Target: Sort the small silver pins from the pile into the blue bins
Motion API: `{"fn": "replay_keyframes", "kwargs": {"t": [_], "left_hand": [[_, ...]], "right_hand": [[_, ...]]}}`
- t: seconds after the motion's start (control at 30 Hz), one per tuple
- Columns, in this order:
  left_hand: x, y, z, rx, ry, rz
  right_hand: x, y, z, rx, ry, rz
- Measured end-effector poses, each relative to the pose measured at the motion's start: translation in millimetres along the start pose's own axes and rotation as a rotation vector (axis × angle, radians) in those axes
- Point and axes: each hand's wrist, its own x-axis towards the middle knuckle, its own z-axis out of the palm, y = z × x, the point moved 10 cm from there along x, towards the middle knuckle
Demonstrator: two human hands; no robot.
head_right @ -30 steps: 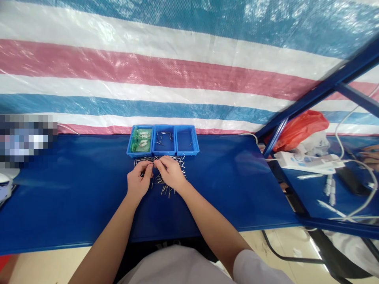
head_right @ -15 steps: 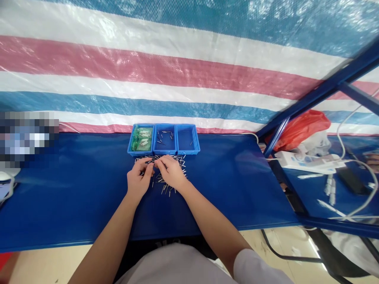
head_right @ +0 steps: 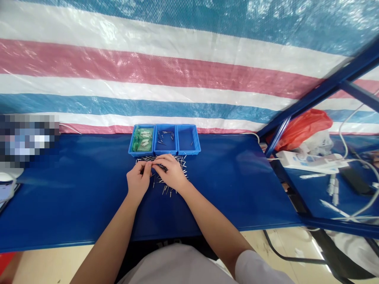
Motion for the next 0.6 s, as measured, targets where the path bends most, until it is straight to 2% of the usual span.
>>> {"fn": "replay_keyframes", "kwargs": {"t": [0.17,0.37,0.47,0.6], "left_hand": [[-1,2,2.6,-0.064,-0.025,0.033],[-4,13,11.8,-0.142,-0.088,0.115],[-4,15,9.7,-0.094,-0.052,0.125],[-2,12,3.8,-0.055,0.003,0.131]], "right_hand": [[-1,4,0,0.024,0.009,0.047],[-4,32,0,0.336,0.079,0.368],[-6,40,2,0.454,0.093,0.468],[-8,42,8,0.511,0.069,0.521]]}}
